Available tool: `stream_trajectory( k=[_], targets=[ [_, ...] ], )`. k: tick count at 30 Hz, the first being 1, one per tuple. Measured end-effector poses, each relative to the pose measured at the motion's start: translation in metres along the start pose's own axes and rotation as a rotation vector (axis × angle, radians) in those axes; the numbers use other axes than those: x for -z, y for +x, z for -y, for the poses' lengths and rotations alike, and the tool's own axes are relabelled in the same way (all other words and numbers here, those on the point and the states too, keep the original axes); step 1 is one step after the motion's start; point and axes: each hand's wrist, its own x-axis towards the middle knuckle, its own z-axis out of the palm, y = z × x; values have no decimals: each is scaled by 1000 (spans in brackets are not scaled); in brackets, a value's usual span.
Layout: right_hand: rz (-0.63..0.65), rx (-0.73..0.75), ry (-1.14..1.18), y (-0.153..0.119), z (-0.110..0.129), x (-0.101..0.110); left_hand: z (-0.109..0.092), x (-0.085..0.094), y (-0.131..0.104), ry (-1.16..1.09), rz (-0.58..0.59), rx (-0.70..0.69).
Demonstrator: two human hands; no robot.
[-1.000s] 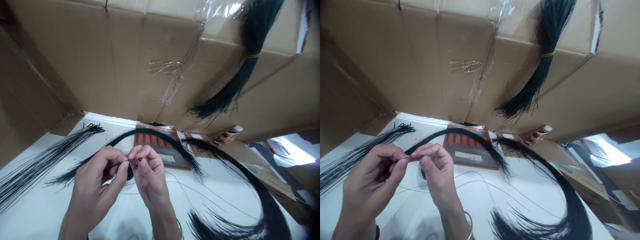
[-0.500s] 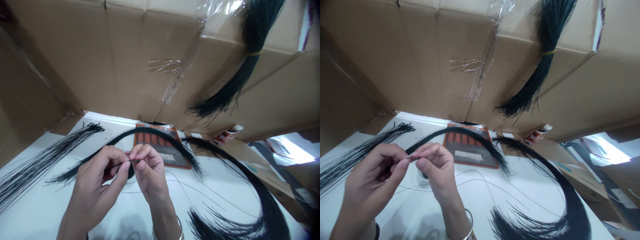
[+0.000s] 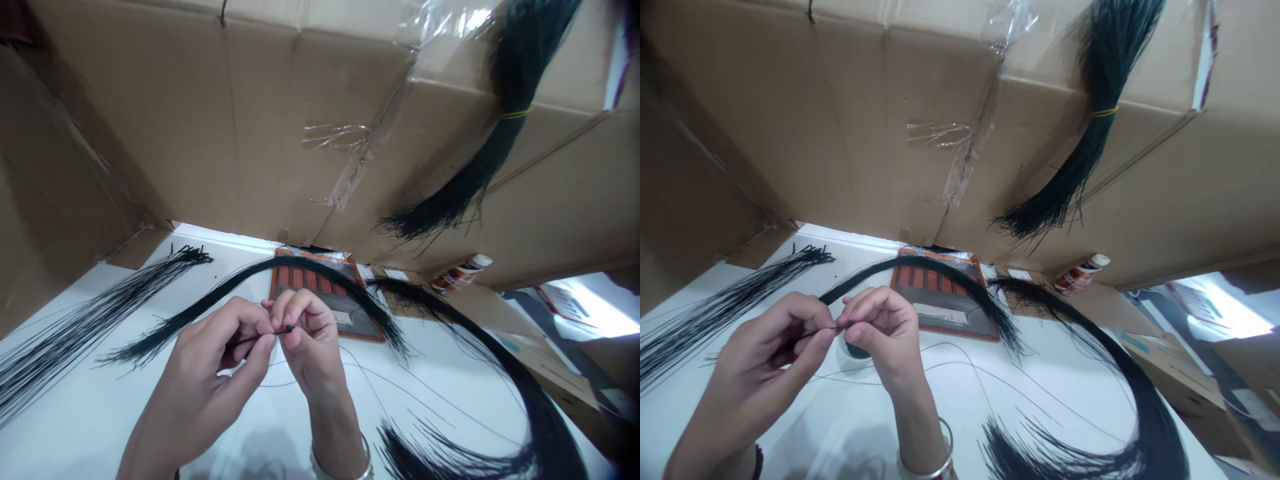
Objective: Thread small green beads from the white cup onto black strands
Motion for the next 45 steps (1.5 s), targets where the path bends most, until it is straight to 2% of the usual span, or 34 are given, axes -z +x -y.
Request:
stream_trajectory(
  k=[28, 39, 45],
  targets=[
    [57, 102, -9, -1, -1, 1, 1, 2, 0, -26, 19, -21],
    [18, 112, -101, -1, 1, 2, 1, 3, 1, -34, 26, -36],
    [8, 170, -161, 0, 2, -3, 3, 4, 2, 11, 58, 3]
  ],
)
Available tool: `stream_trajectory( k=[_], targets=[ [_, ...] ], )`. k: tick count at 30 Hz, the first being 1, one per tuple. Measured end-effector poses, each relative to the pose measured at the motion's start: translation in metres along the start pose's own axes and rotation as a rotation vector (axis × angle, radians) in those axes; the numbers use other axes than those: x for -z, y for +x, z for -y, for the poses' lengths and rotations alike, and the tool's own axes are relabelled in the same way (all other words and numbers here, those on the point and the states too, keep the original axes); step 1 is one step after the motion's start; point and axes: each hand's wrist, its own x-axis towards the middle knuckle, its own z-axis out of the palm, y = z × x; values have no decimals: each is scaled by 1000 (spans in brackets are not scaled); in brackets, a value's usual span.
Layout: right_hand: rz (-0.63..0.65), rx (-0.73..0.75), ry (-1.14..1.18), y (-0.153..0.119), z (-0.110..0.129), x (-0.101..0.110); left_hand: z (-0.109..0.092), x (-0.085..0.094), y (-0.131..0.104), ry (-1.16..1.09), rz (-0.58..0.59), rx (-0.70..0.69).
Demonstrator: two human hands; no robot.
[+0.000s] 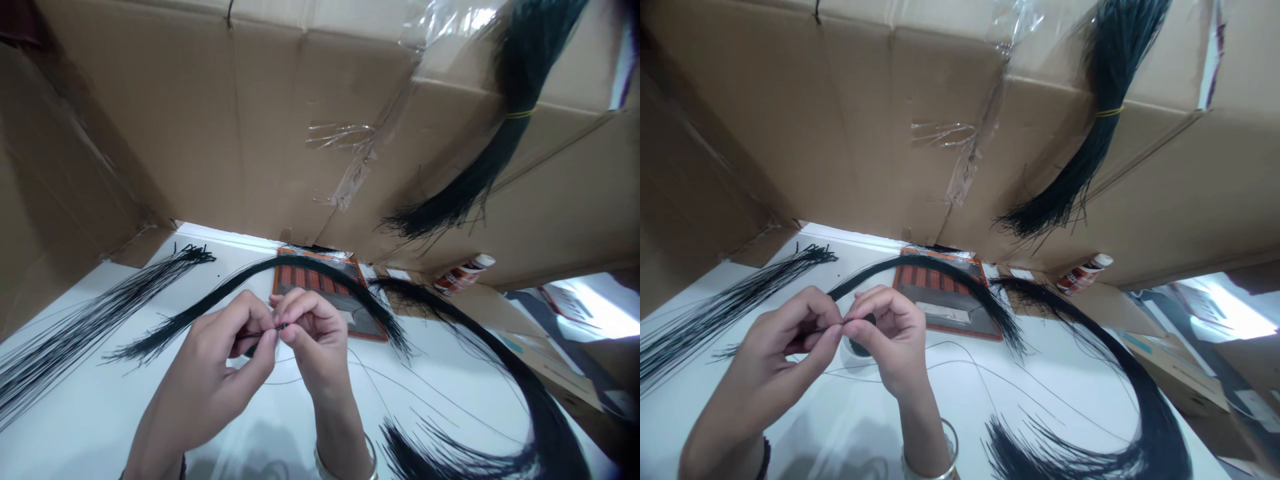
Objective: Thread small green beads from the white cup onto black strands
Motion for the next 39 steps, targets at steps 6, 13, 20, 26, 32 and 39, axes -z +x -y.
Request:
stream_trajectory(
  k=[6, 13, 20, 26, 32, 39],
  targets=[
    [-41, 12, -240, -6, 6, -10, 6, -2, 0, -116, 50, 99],
    [-37, -14, -318, -6, 1, -12, 11, 4, 0, -130, 102, 119],
    [-80, -102, -432, -6, 2, -16, 4, -8, 3, 56, -64, 193],
    [-77, -227, -486, -6, 2, -10, 10, -8, 5, 152, -67, 86],
    [489, -524, -1047, 7, -10, 23, 20, 12, 4, 186, -166, 38],
    [711, -772, -1521, 3, -85, 18, 31, 29, 1, 201, -232, 31]
  ],
)
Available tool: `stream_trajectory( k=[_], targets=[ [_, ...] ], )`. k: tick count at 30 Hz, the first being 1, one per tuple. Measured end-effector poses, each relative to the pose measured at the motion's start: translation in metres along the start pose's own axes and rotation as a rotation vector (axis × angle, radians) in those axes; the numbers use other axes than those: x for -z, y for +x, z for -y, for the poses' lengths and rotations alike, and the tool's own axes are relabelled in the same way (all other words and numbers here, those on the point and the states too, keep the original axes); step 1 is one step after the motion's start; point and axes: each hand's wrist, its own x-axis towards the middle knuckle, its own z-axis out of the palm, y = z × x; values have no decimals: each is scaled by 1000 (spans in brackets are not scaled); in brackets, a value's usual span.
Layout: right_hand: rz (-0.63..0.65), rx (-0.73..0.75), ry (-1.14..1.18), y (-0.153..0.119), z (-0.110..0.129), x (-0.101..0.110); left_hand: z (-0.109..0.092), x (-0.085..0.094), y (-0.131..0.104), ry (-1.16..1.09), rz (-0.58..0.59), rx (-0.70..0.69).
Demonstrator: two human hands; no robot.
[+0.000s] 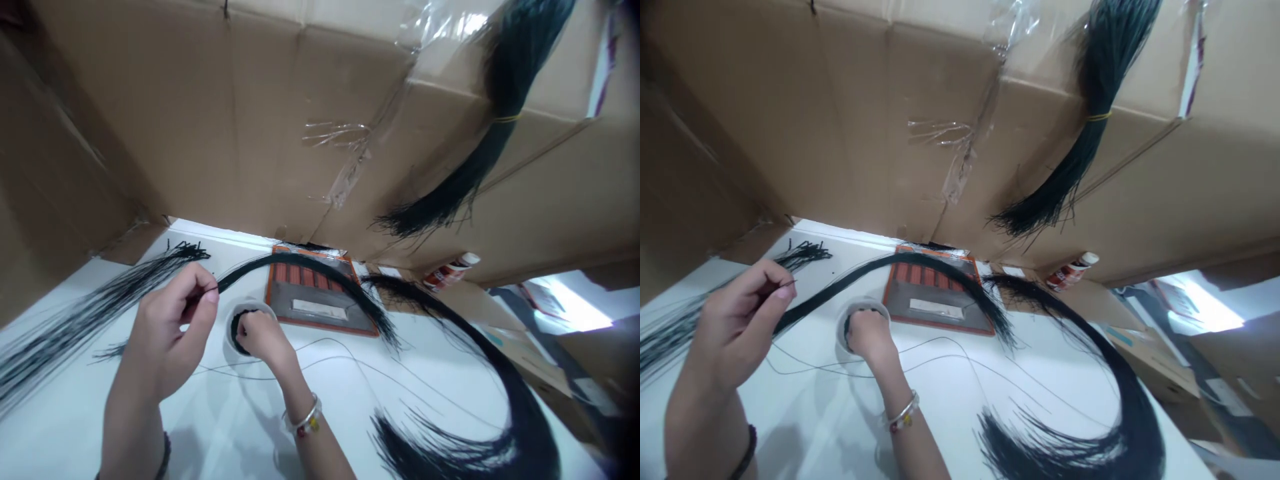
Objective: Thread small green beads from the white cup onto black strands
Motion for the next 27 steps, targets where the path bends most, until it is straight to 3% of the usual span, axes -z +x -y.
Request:
stream_trajectory(
  k=[4, 9, 19, 27],
  targets=[
    [91, -75, -62, 15, 12, -19, -6, 0, -1, -92, -10, 7],
    [106, -92, -64, 22, 8, -22, -11, -6, -2, -196, -23, 96],
    [103, -69, -98, 22, 2, -21, -16, -4, -5, -217, -60, 39],
    [18, -61, -71, 29, 1, -26, -18, -3, -4, -312, -114, 32]
  ],
)
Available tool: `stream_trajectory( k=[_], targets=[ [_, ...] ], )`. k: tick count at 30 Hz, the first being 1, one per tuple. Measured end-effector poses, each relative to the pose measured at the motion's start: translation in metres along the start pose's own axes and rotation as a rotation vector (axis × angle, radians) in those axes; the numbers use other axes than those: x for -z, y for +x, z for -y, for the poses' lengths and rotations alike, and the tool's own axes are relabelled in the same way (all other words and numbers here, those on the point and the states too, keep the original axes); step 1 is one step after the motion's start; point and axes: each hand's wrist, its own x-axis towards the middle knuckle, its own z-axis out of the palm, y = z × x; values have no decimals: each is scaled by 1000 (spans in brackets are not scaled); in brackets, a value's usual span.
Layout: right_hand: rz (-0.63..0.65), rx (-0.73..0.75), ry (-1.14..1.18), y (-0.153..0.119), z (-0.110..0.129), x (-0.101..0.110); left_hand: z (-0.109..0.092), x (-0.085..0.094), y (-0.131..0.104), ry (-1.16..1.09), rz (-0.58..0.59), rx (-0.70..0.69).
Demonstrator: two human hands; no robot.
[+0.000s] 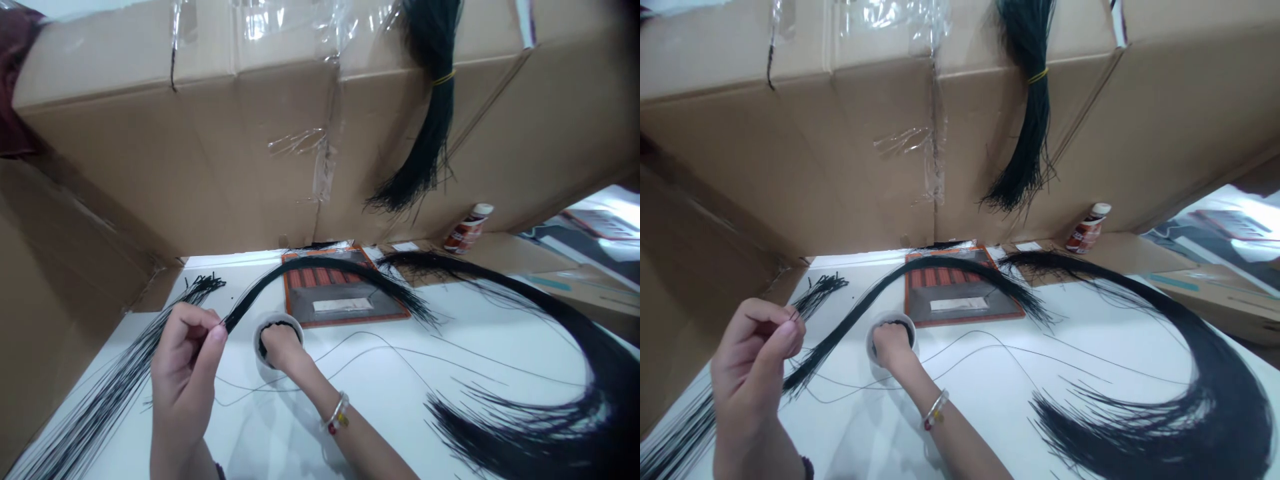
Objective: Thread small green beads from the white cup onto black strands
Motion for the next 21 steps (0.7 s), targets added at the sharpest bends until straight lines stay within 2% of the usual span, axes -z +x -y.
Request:
stream_trajectory(
  k=[5, 10, 13, 16, 21],
  targets=[
    [-29, 25, 53, -2, -6, 5, 2, -4, 3, -29, 99, -51],
    [-96, 74, 172, -9, -20, 13, 7, -8, 3, -65, 107, 30],
    [-165, 129, 292, -14, -29, 19, 11, -8, 5, -197, 85, 73],
    [-228, 242, 467, -21, -38, 29, 12, -7, 9, -448, 53, 210],
    [-277, 459, 781, -42, -48, 51, 4, -12, 19, -775, -15, 596]
  ],
)
